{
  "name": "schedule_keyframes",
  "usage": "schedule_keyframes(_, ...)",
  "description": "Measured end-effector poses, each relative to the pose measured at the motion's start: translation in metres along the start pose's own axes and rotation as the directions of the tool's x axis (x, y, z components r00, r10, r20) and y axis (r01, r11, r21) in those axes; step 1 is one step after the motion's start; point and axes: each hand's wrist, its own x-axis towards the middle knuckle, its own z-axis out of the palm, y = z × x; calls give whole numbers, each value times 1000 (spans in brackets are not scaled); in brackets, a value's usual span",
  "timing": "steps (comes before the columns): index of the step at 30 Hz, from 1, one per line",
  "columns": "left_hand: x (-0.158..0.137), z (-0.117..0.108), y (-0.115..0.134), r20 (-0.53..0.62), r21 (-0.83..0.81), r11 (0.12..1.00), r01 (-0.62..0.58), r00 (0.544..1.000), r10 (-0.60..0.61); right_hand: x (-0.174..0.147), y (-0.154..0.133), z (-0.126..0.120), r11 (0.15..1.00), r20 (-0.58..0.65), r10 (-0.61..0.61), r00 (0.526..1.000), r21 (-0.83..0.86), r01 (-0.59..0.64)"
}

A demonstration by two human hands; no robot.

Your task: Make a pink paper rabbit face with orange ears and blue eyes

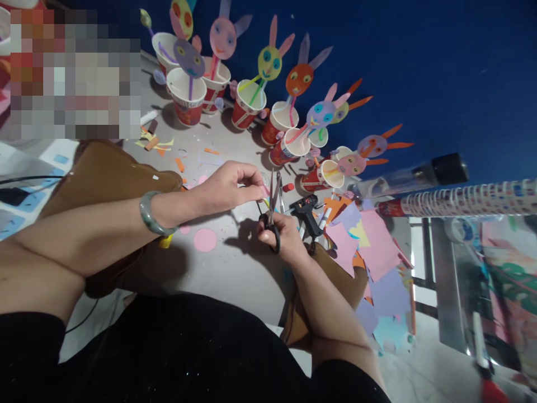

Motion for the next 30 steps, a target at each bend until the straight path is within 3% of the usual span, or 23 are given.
schedule_keyframes(30,2,0,-4,57,24,1000,-17,998,15,0,5,1,999,27,34,999,-9,-33)
